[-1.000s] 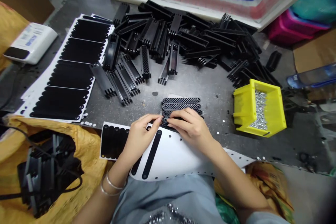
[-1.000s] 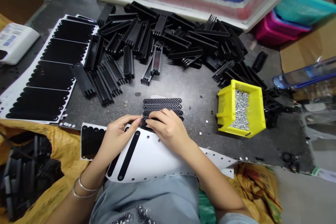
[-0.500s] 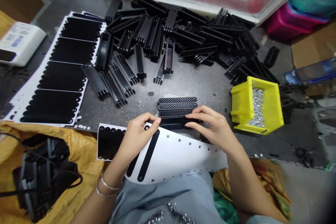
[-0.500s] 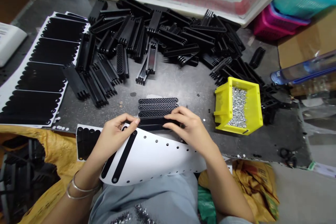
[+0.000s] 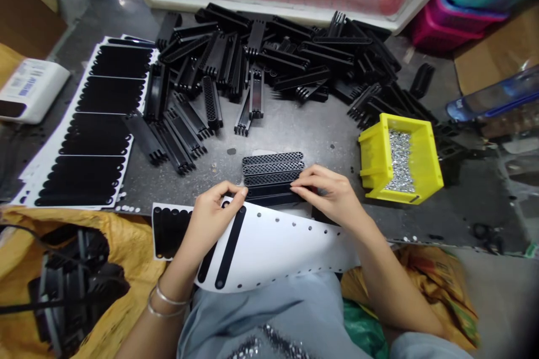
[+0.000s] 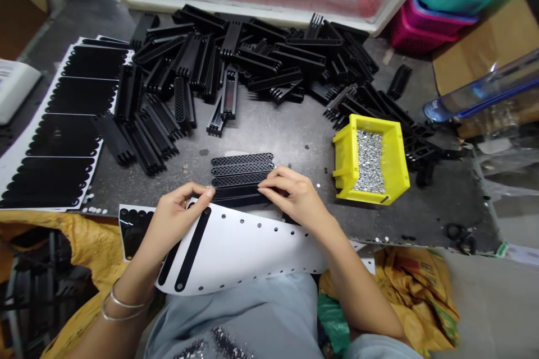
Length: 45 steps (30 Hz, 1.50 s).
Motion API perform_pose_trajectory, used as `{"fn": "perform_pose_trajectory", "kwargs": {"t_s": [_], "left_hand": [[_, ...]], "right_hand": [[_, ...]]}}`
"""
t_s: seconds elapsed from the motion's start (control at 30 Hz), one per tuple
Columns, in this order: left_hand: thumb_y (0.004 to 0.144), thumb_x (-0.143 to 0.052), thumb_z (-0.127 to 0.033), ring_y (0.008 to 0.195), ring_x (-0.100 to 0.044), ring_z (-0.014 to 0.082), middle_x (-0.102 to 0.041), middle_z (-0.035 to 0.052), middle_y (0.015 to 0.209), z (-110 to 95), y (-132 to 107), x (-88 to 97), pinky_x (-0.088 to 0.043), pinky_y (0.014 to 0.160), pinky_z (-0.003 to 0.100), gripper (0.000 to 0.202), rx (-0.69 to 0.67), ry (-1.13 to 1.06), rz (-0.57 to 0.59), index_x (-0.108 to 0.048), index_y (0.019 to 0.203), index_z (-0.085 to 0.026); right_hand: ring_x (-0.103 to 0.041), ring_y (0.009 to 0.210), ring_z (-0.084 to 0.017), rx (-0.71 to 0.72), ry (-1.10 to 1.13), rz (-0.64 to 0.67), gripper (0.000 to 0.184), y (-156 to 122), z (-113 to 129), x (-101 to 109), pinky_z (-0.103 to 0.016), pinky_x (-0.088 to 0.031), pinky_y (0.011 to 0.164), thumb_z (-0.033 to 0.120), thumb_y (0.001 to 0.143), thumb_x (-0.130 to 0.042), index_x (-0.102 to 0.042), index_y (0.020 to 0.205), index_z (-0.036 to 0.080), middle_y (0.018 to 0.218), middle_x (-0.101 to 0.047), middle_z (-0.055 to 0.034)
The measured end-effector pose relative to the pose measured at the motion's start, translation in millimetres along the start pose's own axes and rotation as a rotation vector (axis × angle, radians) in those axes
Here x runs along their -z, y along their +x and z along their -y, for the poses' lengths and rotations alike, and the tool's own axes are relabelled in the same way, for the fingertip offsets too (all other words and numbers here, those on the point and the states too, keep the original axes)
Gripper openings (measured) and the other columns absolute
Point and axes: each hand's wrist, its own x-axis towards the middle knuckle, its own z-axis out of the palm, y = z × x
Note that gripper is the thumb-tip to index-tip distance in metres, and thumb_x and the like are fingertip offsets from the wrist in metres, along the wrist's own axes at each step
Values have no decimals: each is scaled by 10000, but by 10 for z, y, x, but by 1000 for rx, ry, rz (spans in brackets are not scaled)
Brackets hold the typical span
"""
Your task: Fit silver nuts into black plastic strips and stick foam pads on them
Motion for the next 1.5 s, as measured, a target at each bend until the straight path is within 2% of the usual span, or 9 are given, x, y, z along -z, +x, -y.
{"fn": "perform_pose_trajectory", "kwargs": {"t_s": [0.17,0.27,0.4,0.53,0.67,0.8,0.9,1.1,1.5], "left_hand": [[932,-709,-417,750,-621,135,-702,-15,809,-14,-95,-90,-450,718,244,226,-27,-102,-145,-736,1027,-214],[930,-727,-397,664,-599,121,-666,-33,725,-102,-189,-176,-455,673,234,332,-42,-239,-177,-687,1200,-210],[915,-748,-345,641,-604,106,-681,-32,742,-195,-254,-242,-448,622,206,302,-109,-340,-231,-656,1167,-206],[933,-730,-362,618,-575,100,-671,-42,740,-113,-226,-196,-435,602,203,272,-118,-257,-247,-659,1152,-217],[944,-716,-398,593,-551,102,-679,-54,722,16,-148,-117,-435,638,225,273,-132,-49,-195,-683,1155,-229],[979,-654,-411,672,-632,130,-742,-18,837,73,-62,-86,-450,648,244,250,-93,-15,-162,-710,1147,-233],[987,-636,-382,926,-715,187,-779,30,1010,79,-12,-82,-511,839,285,225,-109,-28,-138,-747,1110,-229],[991,-619,-363,990,-709,201,-779,37,1041,45,49,-78,-514,903,298,215,-139,-62,-121,-779,1043,-228],[915,-680,-376,798,-673,184,-771,22,868,-50,134,-98,-493,754,278,199,3,-112,-111,-764,878,-199]], "right_hand": [[-569,897,-216,64,-334,-190,188,-61,229,-157,-381,-492,792,225,988,-665,-758,1150,205,994,-614,-93],[-566,844,-205,138,-293,-137,227,-108,516,-446,-360,-470,740,297,998,-666,-743,1156,155,941,-650,-87],[-595,894,-214,156,-269,-145,228,-209,796,-733,-381,-474,766,267,1003,-658,-720,1196,164,1002,-701,-90],[-666,1076,-215,130,281,24,81,-366,849,-564,-432,-549,935,247,969,-709,-722,1047,263,1129,-669,-43],[-673,693,-100,-150,786,-3,179,-292,698,-207,-291,-613,611,320,973,-700,-618,1130,300,1132,-581,-14],[-658,856,-163,-109,169,-76,278,52,455,-142,-331,-609,739,227,986,-646,-670,1255,290,1100,-611,-54],[-664,1023,-223,62,-142,-3,410,274,315,-276,-405,-580,895,187,1020,-579,-599,1424,255,1132,-673,-92],[-649,950,-210,258,-154,99,151,429,204,-392,-395,-542,853,201,1021,-607,-755,1051,190,1061,-735,-93],[-619,978,-227,200,-197,165,186,449,253,-321,-420,-550,856,247,1028,-603,-776,1077,203,1113,-737,-106]]}}
